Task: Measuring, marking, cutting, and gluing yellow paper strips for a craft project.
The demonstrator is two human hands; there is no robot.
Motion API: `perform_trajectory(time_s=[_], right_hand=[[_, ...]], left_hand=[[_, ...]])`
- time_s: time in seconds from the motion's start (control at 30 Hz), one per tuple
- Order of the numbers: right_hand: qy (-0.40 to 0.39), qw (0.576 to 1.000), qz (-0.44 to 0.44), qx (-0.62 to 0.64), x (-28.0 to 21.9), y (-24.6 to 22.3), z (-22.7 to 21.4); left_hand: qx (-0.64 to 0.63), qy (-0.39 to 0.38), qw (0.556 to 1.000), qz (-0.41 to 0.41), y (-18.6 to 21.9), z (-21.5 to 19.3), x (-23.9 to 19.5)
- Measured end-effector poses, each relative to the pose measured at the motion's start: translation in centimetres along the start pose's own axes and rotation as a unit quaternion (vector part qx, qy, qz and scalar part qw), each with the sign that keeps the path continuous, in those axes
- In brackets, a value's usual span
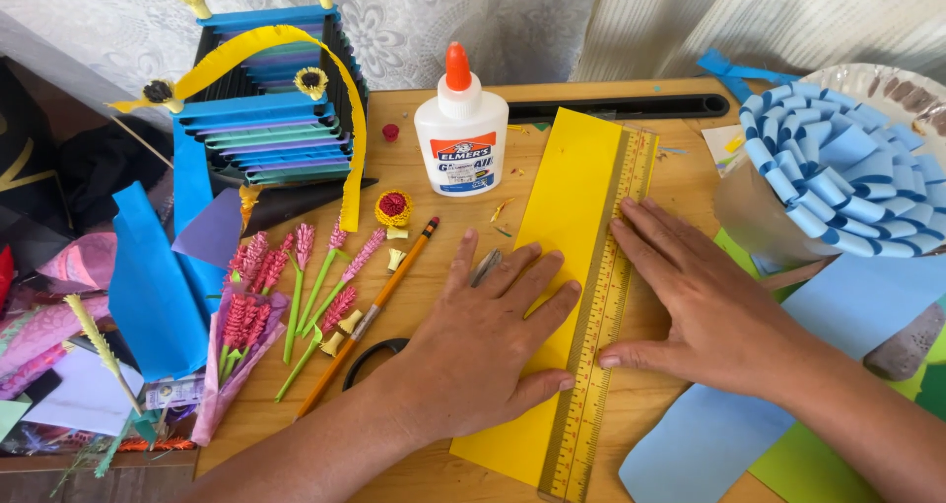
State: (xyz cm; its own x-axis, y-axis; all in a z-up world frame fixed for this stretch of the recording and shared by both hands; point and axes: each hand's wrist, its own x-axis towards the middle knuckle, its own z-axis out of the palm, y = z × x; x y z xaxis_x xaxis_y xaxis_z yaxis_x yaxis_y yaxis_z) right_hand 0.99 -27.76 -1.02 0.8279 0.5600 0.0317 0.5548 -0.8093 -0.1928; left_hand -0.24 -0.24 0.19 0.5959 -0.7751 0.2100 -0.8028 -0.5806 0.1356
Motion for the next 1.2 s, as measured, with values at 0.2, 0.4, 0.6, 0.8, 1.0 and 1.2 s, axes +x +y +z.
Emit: perform_trajectory(time_s=[0.2,0.4,0.6,0.8,1.0,1.2], right_hand=[[0.008,1.000,-0.002,0.000,-0.01,-0.04,-0.04],[-0.006,1.000,0.011,0.006,-0.07,-0.10,-0.13],[0.008,1.000,0.004,0.003,-0.11,-0.08,-0.03],[0.006,1.000,0.008,0.005,-0.14,-0.20,-0.10],[0.002,1.000,0.018,-0.015,-0.08,-0.55,0.05],[0.000,0.999,0.020,-0.030,0.03,-0.94,0.31]], left_hand=[[0.001,-0.001,1.000,0.000,-0.01,-0.06,0.05],[0.003,0.010,1.000,0.002,-0.01,0.01,0.03],[0.002,0.009,1.000,0.002,-0.05,0.11,-0.02],[0.004,0.009,1.000,0.001,-0.01,0.06,0.03],[-0.003,0.001,1.000,-0.008,0.08,0.04,0.04],[-0.011,-0.005,1.000,-0.007,0.10,-0.64,0.07]])
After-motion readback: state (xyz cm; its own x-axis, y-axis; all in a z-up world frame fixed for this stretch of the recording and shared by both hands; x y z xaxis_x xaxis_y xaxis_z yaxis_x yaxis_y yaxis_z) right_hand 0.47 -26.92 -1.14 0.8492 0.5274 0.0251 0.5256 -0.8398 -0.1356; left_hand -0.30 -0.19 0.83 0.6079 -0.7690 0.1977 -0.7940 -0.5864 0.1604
